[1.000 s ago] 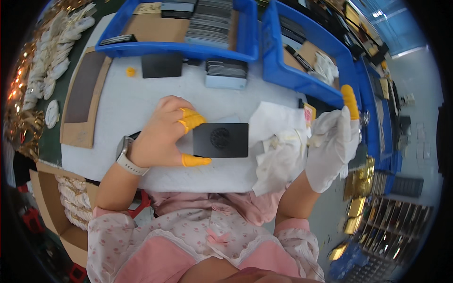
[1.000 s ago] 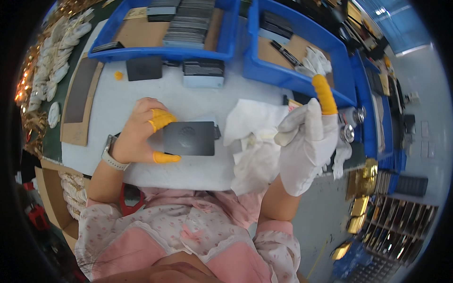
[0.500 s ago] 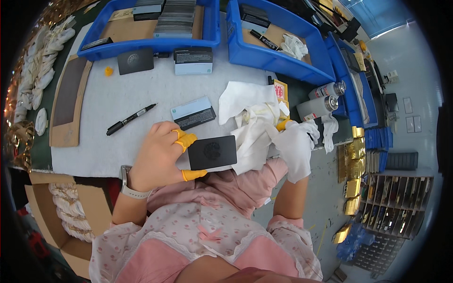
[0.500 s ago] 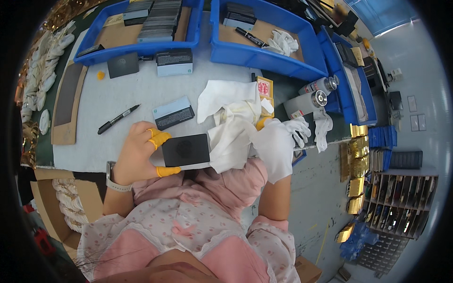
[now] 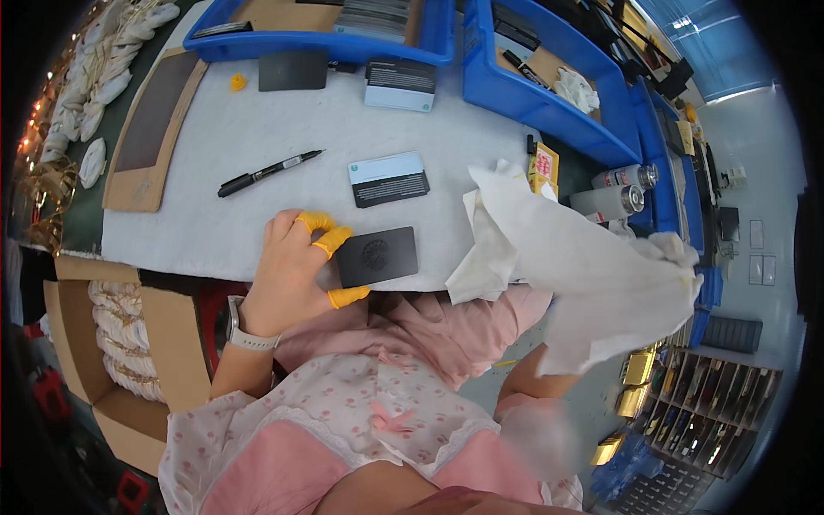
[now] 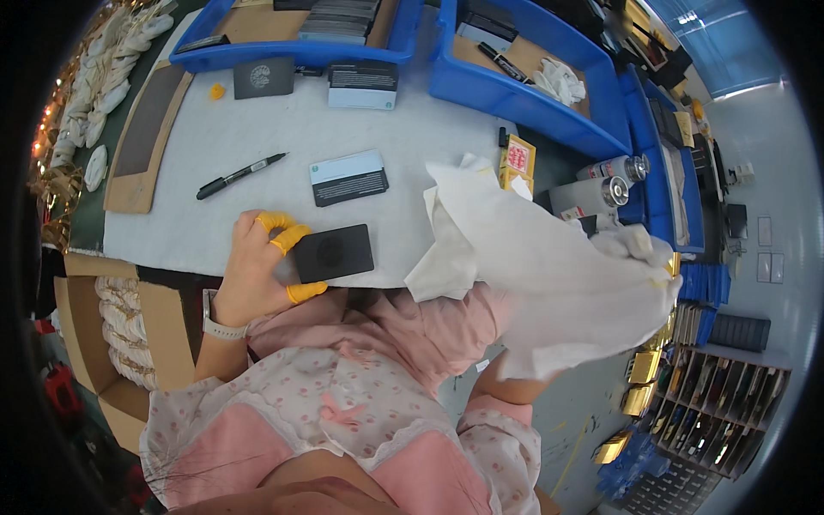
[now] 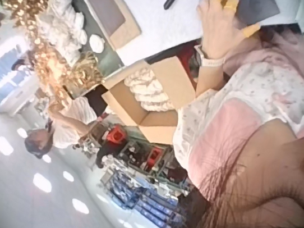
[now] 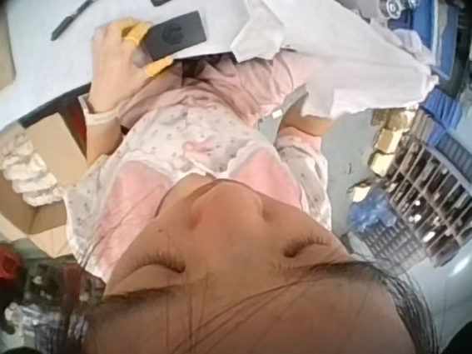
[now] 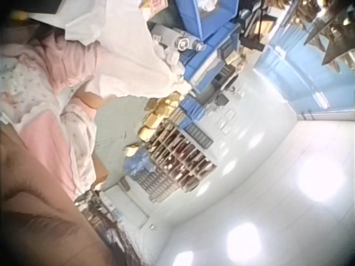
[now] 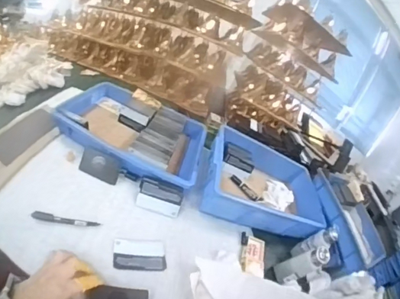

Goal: The person cleans black metal pieces with a cloth, then marks them with a marker.

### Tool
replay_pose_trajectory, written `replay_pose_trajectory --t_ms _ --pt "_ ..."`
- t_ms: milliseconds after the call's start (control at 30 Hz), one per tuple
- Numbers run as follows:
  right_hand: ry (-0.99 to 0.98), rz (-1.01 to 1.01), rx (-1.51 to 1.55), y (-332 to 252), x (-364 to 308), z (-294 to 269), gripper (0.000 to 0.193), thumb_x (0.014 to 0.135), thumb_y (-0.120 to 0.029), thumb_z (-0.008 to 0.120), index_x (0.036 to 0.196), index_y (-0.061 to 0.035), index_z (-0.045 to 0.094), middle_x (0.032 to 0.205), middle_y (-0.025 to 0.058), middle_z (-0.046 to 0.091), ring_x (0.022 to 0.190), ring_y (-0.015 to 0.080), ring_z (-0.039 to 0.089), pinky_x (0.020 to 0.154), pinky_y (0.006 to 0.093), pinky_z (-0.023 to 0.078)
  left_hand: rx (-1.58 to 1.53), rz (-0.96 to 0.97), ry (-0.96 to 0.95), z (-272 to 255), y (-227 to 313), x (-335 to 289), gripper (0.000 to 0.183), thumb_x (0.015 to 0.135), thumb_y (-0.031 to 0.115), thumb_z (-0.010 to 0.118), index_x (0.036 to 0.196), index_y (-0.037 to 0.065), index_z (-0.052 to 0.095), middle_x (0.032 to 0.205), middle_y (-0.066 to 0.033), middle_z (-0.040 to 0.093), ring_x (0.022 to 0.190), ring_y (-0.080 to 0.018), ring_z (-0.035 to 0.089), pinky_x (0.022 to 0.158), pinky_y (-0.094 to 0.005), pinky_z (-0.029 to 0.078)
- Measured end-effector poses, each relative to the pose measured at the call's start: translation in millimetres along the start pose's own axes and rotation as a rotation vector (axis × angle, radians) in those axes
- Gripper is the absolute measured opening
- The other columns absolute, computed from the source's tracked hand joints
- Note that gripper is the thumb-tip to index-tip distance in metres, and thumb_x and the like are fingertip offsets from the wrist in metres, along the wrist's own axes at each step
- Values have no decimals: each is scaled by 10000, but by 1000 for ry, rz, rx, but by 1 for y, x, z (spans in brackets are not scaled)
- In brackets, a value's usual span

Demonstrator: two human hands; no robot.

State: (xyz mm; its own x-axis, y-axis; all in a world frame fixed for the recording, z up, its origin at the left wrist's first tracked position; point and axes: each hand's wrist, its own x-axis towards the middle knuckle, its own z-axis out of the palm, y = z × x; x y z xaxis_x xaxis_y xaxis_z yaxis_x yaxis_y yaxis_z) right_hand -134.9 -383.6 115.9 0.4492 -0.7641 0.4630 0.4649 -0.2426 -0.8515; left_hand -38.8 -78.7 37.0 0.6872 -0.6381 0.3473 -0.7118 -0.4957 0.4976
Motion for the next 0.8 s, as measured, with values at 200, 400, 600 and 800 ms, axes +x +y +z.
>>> replay_pose_trajectory --t_ms 200,400,600,800 --pt "-84 342 -217 29 -66 18 179 828 -207 612 916 -53 585 941 93 562 889 218 531 803 381 453 40 -79 -36 0 4 -2 705 553 365 795 1134 36 569 1181 -118 488 1082 -322 406 925 -430 319" --pt "-884 -473 -945 56 -102 72 338 685 -68 733 979 -16 573 884 80 553 818 254 527 709 387 439 -6 -97 -24 -4 -6 -13 699 551 346 785 1144 44 570 1189 -93 497 1082 -302 419 929 -418 313" --pt "-862 -366 -918 65 -120 65 231 711 -120 682 923 -52 621 909 77 578 810 280 524 694 401 434 30 -84 11 -2 -11 -17 594 548 314 770 1062 53 626 1152 -50 530 1053 -278 443 901 -414 319" --pt "-1073 -147 -712 72 -135 88 173 784 -107 583 935 -25 601 943 169 568 796 346 546 694 444 450 41 -82 20 2 -14 -16 589 550 320 762 1060 59 623 1153 -42 531 1043 -271 451 896 -413 319"
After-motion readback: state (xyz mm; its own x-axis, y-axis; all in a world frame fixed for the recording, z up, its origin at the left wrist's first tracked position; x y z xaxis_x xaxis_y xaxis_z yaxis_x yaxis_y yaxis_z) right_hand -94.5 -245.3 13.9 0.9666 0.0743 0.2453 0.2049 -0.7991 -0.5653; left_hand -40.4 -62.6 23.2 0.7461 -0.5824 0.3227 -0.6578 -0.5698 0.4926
